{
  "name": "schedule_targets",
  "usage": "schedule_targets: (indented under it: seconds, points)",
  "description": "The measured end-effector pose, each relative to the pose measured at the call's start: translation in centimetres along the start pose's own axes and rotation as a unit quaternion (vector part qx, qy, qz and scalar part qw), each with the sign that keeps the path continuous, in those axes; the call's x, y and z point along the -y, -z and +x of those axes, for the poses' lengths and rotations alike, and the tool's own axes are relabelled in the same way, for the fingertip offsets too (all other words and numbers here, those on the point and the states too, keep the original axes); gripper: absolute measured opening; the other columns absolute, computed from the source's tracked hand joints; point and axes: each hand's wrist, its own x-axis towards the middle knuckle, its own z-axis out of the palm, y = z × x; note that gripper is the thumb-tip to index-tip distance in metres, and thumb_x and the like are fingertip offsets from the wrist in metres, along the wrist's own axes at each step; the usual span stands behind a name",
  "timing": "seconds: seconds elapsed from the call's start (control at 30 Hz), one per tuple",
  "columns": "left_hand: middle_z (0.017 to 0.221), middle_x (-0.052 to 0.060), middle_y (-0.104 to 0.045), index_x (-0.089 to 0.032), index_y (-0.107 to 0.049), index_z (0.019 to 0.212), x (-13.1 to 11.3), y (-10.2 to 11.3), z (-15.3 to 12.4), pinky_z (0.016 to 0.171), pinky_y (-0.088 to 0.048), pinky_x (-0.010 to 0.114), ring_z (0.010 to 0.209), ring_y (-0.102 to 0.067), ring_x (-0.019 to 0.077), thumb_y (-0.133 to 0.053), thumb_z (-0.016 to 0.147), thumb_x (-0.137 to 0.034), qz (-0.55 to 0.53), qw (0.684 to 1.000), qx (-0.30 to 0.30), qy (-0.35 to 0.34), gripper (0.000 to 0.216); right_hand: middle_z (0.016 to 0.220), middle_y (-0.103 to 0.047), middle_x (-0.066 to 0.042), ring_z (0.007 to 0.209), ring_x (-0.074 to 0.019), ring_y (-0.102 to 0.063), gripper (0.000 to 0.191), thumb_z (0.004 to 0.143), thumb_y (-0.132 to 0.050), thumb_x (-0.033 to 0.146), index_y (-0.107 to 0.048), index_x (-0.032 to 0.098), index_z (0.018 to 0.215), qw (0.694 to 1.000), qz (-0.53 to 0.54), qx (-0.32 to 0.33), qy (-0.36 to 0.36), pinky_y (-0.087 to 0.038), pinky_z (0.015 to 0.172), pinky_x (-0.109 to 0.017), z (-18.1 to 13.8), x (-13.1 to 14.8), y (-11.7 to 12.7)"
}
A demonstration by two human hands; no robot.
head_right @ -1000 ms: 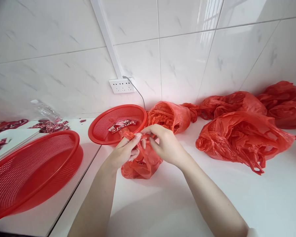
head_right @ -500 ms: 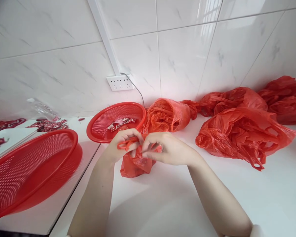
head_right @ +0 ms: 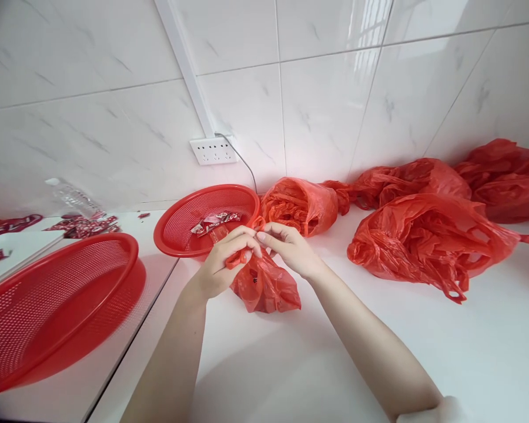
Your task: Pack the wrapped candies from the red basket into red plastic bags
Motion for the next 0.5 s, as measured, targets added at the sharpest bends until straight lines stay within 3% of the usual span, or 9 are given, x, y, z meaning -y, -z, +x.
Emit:
schedule_targets:
  seconds: [0.1, 0.2, 0.33, 0.43, 0.5]
  points:
    - [0.104, 0.007, -0.057, -0.021, -0.061, 0.095, 0.2, -0.4, 0.3, 0.090, -0.043, 0.034, 0.098, -0.054, 0.0202, -0.039, 0.094, -0.023, -0.037, 0.998, -0.041, -0.006, 0.021, 0.079, -0.060, 0.001, 0.075, -0.0115, -0.055, 0.024, 0.082, -0.066, 0.042, -0.061, 0.019, 0.078, 0.998, 0.038, -0.058, -0.003, -0.045, 0.073, -0.027, 0.1, -0.2, 0.4]
    - [0.106, 0.008, -0.055, -0.020, -0.062, 0.085, 0.8, -0.9, 0.6, 0.095, -0.040, 0.034, 0.103, -0.053, 0.0207, -0.037, 0.097, -0.033, -0.047, 0.995, -0.093, -0.002, 0.031, 0.090, -0.066, -0.002, 0.082, -0.0144, -0.060, 0.023, 0.079, -0.068, 0.042, -0.061, 0.019, 0.076, 0.985, 0.145, -0.080, -0.049, -0.048, 0.081, -0.030, 0.2, -0.3, 0.4]
    - [0.088, 0.006, -0.053, -0.020, -0.059, 0.077, 2.1, -1.0, 0.9, 0.093, -0.039, 0.035, 0.092, -0.053, 0.0201, -0.033, 0.097, -0.045, -0.071, 0.990, -0.124, 0.010, 0.042, 0.099, -0.068, -0.004, 0.094, -0.0192, -0.062, 0.023, 0.078, -0.064, 0.039, -0.055, 0.021, 0.068, 0.957, 0.258, -0.081, -0.106, -0.050, 0.085, -0.034, 0.2, 0.1, 0.3]
    - [0.066, -0.001, -0.043, -0.020, -0.060, 0.099, 2.4, -0.3, 0.8, 0.087, -0.040, 0.034, 0.073, -0.049, 0.0173, -0.033, 0.097, -0.047, -0.082, 0.989, -0.120, 0.014, 0.039, 0.093, -0.068, -0.007, 0.101, -0.0238, -0.062, 0.042, 0.081, -0.059, 0.049, -0.042, 0.021, 0.054, 0.960, 0.241, -0.098, -0.107, -0.051, 0.086, -0.037, 0.1, 0.8, 1.2]
    - [0.062, -0.004, -0.036, -0.019, -0.058, 0.113, 2.3, 0.7, 0.3, 0.077, -0.040, 0.032, 0.062, -0.040, 0.0151, -0.036, 0.097, -0.046, -0.088, 0.991, -0.096, 0.030, 0.039, 0.085, -0.068, -0.009, 0.099, -0.0255, -0.062, 0.052, 0.083, -0.052, 0.061, -0.041, 0.022, 0.051, 0.974, 0.169, -0.129, -0.080, -0.051, 0.083, -0.038, -0.3, 1.5, 2.7]
